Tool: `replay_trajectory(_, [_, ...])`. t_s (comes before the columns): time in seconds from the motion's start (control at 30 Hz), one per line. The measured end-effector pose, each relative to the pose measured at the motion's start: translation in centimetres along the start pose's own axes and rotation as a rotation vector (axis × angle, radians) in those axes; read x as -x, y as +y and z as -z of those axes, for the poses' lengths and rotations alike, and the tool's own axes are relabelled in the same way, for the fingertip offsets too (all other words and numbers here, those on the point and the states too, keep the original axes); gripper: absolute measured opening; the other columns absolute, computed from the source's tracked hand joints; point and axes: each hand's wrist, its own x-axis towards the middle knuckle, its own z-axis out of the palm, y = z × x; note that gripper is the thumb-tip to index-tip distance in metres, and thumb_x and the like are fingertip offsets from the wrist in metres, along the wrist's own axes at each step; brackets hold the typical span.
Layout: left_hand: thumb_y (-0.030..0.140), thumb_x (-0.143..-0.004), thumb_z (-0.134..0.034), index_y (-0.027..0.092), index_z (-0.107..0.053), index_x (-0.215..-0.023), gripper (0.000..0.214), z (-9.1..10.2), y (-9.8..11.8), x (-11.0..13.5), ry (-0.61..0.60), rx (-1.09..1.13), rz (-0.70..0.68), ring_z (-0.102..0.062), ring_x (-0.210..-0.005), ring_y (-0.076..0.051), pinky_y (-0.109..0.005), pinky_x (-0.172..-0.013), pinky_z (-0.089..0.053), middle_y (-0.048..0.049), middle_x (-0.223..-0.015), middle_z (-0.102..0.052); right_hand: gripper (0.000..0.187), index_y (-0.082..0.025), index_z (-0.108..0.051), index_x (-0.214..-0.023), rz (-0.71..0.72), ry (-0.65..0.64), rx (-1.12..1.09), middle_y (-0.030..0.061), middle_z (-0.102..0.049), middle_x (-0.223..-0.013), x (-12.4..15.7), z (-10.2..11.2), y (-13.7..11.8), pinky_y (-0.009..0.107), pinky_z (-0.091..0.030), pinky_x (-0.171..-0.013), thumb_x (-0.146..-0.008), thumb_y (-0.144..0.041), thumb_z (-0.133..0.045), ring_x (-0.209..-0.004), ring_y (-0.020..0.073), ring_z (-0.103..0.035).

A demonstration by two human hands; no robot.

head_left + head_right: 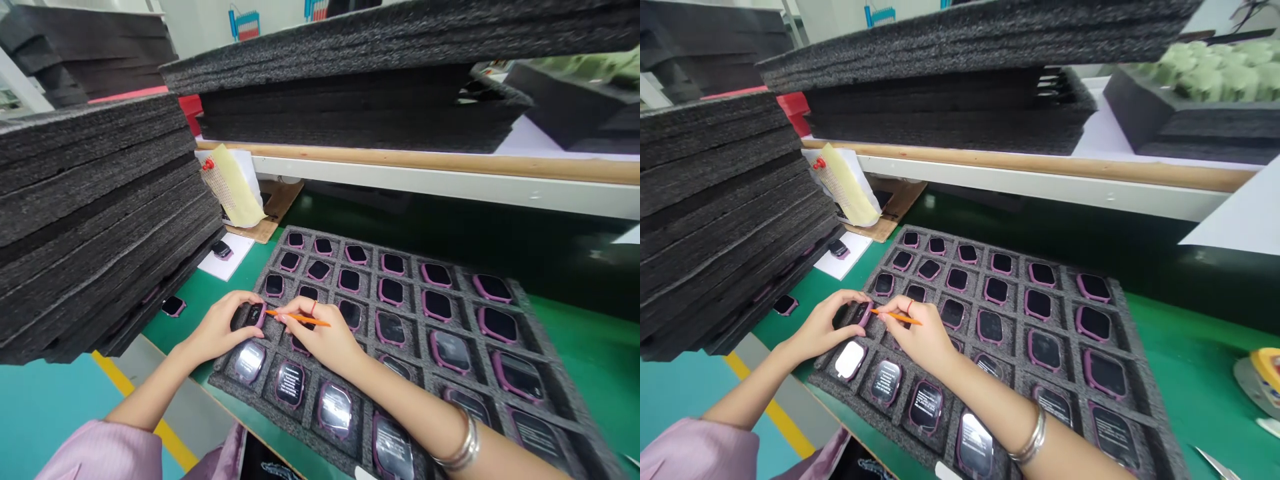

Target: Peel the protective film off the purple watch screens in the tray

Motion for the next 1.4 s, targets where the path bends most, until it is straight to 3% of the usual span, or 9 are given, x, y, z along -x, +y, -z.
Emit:
replay_trajectory(0.23, [0.044,-0.086,-0.074,0.025,-0.055,-0.117,0.041,-0.1,0.0,-0.1,0.015,0.006,-0.003,-0.064,-0.114,-0.023,-0.040,-0.100,-0.050,-0.0058,-0.123,-0.068,0.014,-0.020,-0.074,-0.090,0.011,-0.007,-0.006,0.0017,-0.077,-0.081,-0.1,0.0,-0.1,0.025,-0.048,-0.060,-0.089,-0.026,-0.062,-0.061,0.0134,-0.064])
replay_trajectory(0.43, [0.043,-0.086,-0.073,0.025,-0.055,-0.115,0.038,-0.1,-0.4,-0.1,0.017,0.003,-0.014,-0.064,-0.116,-0.024,-0.042,-0.101,-0.050,-0.0072,-0.125,-0.068,0.013,-0.019,-0.074,-0.090,0.022,-0.012,-0.017,0.0004,-0.073,-0.072,-0.2,-0.1,-0.1,0.025,-0.048,-0.059,-0.089,-0.026,-0.063,-0.059,0.0130,-0.063])
replay_trajectory(0.63, [0.044,-0.088,-0.071,0.024,-0.056,-0.113,0.035,-0.1,-0.5,-0.3,0.032,-0.012,-0.010,-0.065,-0.117,-0.026,-0.045,-0.102,-0.050,-0.0081,-0.123,-0.069,0.009,-0.020,-0.073,-0.087,0.034,0.013,-0.038,0.0018,-0.077,-0.084,-0.2,0.1,-0.4,0.025,-0.052,-0.065,-0.087,-0.021,-0.063,-0.065,0.0127,-0.066])
replay_trajectory(1.4, [0.042,-0.089,-0.069,0.023,-0.056,-0.107,0.030,0.4,0.6,-0.7,-0.016,-0.042,-0.040,-0.063,-0.116,-0.024,-0.043,-0.103,-0.049,-0.0078,-0.119,-0.068,0.006,-0.019,-0.069,-0.082,-0.009,0.016,-0.128,0.0013,-0.074,-0.075,-0.5,0.3,-0.7,0.026,-0.053,-0.063,-0.085,-0.022,-0.064,-0.062,0.0128,-0.067])
